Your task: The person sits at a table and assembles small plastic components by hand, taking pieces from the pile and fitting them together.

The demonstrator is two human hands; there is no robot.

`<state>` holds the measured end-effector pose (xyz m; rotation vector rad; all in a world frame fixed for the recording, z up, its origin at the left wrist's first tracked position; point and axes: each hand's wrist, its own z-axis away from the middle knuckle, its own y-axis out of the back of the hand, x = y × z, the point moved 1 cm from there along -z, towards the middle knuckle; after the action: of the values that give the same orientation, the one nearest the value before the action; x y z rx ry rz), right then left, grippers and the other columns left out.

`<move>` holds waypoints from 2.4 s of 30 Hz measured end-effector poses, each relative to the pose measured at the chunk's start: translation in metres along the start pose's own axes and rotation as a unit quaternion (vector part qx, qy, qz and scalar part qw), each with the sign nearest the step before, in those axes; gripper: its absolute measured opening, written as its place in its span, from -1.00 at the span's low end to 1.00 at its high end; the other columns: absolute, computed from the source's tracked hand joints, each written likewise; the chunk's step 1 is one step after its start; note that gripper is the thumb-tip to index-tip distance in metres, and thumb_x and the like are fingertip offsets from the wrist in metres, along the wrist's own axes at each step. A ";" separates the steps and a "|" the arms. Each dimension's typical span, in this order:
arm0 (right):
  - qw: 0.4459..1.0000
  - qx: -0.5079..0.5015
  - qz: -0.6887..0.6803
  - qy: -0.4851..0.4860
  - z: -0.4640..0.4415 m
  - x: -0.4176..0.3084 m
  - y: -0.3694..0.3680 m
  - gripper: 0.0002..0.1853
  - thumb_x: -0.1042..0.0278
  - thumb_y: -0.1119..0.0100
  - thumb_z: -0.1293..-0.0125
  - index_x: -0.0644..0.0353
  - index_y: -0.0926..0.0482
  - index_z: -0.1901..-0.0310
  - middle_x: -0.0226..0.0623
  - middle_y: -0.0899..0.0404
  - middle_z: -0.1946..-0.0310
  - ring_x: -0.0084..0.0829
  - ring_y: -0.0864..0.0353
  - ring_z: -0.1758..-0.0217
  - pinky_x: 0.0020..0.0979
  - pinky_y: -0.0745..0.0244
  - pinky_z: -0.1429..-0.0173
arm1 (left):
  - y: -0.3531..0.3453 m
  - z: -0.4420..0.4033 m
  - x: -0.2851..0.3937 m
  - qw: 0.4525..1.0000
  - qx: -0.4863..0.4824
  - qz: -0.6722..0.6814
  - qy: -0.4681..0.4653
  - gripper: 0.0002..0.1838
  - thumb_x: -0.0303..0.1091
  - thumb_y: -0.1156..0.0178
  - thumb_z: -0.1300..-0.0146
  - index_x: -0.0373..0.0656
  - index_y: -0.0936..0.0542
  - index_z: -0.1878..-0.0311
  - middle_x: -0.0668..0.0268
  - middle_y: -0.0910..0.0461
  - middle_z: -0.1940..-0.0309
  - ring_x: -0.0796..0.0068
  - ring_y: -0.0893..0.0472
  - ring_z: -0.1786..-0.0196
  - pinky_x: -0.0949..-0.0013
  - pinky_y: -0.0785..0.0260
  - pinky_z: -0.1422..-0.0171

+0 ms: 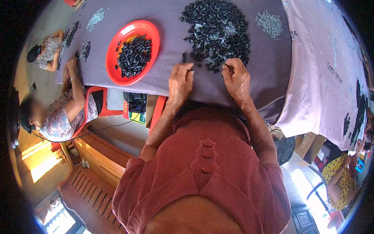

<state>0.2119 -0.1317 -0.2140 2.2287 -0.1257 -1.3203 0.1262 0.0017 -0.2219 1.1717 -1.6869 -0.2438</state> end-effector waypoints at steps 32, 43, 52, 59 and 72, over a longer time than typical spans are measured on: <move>0.997 0.000 -0.068 0.029 0.011 -0.012 0.007 -0.90 0.56 0.00 0.09 0.23 -0.34 0.46 -0.32 -0.33 0.60 -0.55 -0.32 0.63 -0.57 -0.24 0.53 | -0.002 0.011 -0.003 0.897 0.031 0.414 0.154 -0.90 -0.59 0.04 0.01 -0.29 -0.36 0.36 0.34 -0.42 0.49 0.66 -0.40 0.40 0.64 -0.25 0.28; 0.876 -0.012 -0.406 -0.260 0.005 -0.008 0.046 -0.91 0.50 0.22 0.00 0.24 -0.34 0.48 -0.34 -0.35 0.54 -0.60 -0.28 0.64 -0.60 -0.20 0.59 | -0.002 0.017 0.001 0.888 0.029 0.425 0.176 -0.91 -0.58 0.05 0.00 -0.31 -0.34 0.37 0.31 -0.42 0.48 0.64 -0.41 0.38 0.62 -0.25 0.26; 0.995 -0.093 0.033 0.004 0.015 -0.006 0.033 -0.88 0.54 0.01 0.10 0.19 -0.42 0.43 -0.28 -0.37 0.53 -0.41 -0.38 0.53 -0.49 -0.29 0.48 | -0.003 0.016 -0.001 0.904 0.015 0.382 0.189 -0.93 -0.60 0.04 0.04 -0.31 -0.37 0.42 0.32 -0.44 0.54 0.64 -0.43 0.42 0.62 -0.26 0.31; 0.987 -0.114 0.116 0.011 0.016 -0.001 0.025 -0.88 0.52 -0.01 0.13 0.18 -0.38 0.46 -0.29 -0.32 0.55 -0.28 -0.37 0.48 -0.40 -0.30 0.47 | -0.005 0.015 -0.002 0.913 0.013 0.363 0.183 -0.94 -0.57 0.02 0.04 -0.30 -0.39 0.43 0.35 -0.44 0.55 0.67 -0.42 0.44 0.64 -0.25 0.34; 0.929 -0.138 -0.260 -0.225 0.006 -0.003 0.026 -0.91 0.55 0.03 0.04 0.26 -0.35 0.43 -0.44 -0.38 0.63 -0.71 -0.28 0.66 -0.67 -0.22 0.63 | -0.015 0.009 0.012 0.868 -0.014 0.470 0.160 -0.89 -0.61 0.03 0.02 -0.29 -0.35 0.37 0.34 -0.41 0.50 0.67 -0.40 0.42 0.64 -0.25 0.31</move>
<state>0.2107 -0.1550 -0.2012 1.7450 0.4924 -1.9779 0.1273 -0.0181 -0.2286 0.2358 -1.7409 0.5090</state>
